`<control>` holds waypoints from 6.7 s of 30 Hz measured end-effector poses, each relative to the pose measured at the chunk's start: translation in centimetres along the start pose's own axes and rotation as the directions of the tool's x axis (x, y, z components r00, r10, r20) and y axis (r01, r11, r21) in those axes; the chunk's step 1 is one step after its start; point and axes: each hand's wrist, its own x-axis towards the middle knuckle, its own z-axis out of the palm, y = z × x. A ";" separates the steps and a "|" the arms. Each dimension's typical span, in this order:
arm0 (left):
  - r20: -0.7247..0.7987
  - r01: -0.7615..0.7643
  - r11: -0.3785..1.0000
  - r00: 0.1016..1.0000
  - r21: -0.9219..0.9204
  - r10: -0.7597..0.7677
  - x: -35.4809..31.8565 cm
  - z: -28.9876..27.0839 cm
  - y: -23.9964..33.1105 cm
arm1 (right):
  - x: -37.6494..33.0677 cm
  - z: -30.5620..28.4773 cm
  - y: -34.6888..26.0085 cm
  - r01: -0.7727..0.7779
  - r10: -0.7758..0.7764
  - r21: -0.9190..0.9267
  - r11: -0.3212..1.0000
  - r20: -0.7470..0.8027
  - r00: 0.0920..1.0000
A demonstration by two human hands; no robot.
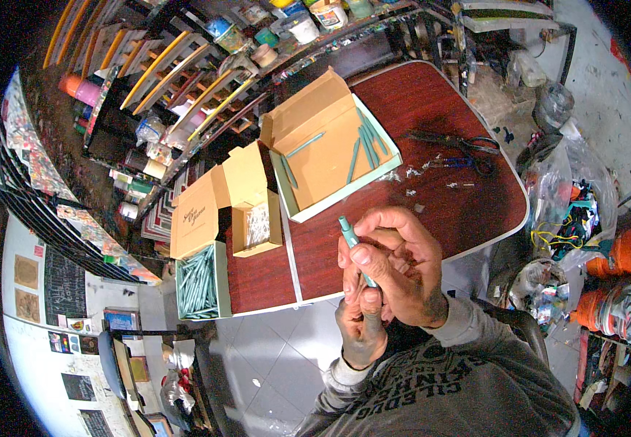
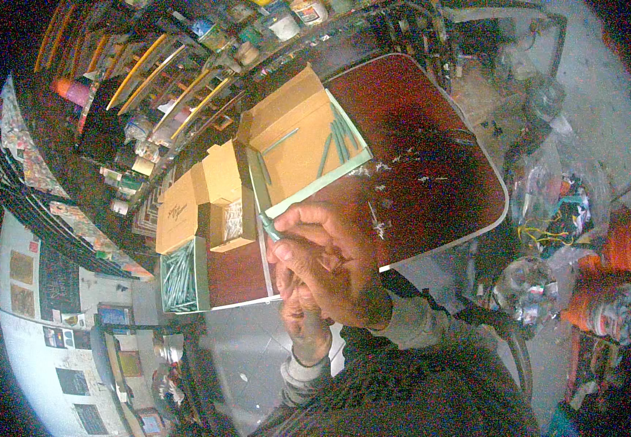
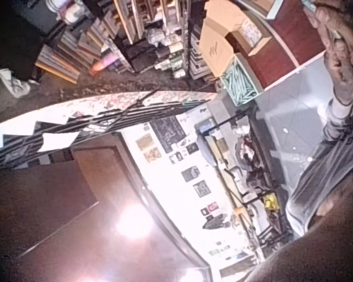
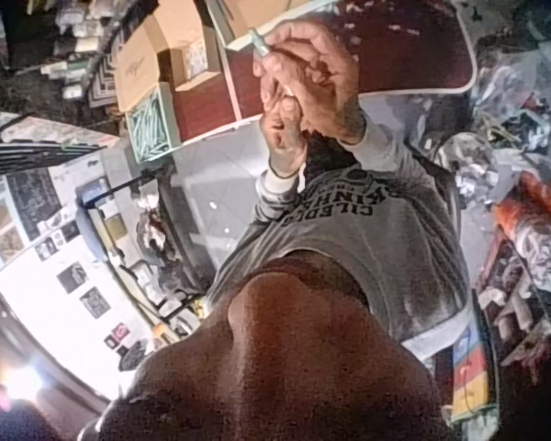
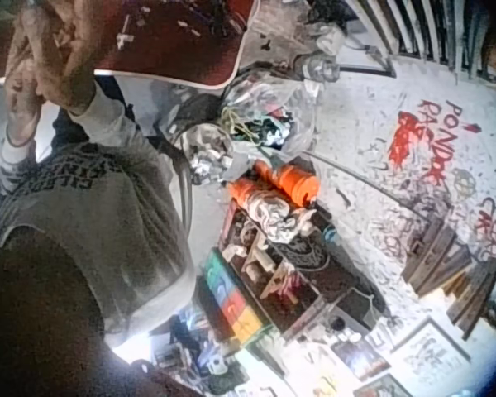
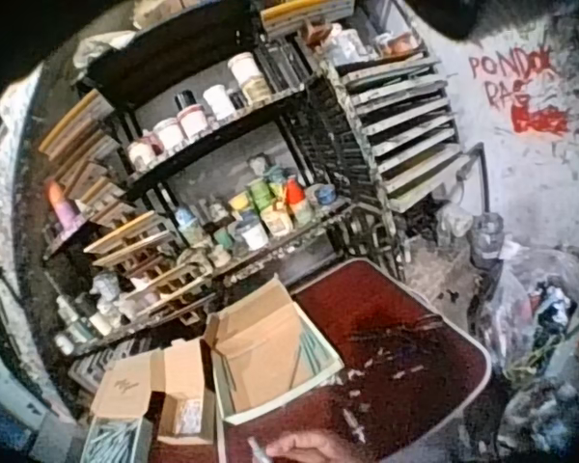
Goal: The person is assembling small parts by inserting a white component into a teal plastic tube, using their hands and a small wooden stick to push the piece into place while working over a table.
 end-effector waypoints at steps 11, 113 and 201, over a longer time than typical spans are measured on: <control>0.005 0.035 0.999 0.999 0.004 -0.035 0.1 0.1 -0.3 | -0.2 -0.6 0.9 -0.010 0.013 0.076 0.997 -0.036 0.999; -0.005 0.074 0.997 0.997 0.023 -0.074 -0.3 -0.5 2.8 | 2.8 -3.9 -4.8 0.376 -0.196 -0.810 0.449 0.321 0.926; -0.474 0.165 0.490 0.627 0.856 0.618 7.8 -46.6 3.5 | -5.4 -20.4 -6.9 -0.188 0.184 -0.428 0.884 -0.051 0.982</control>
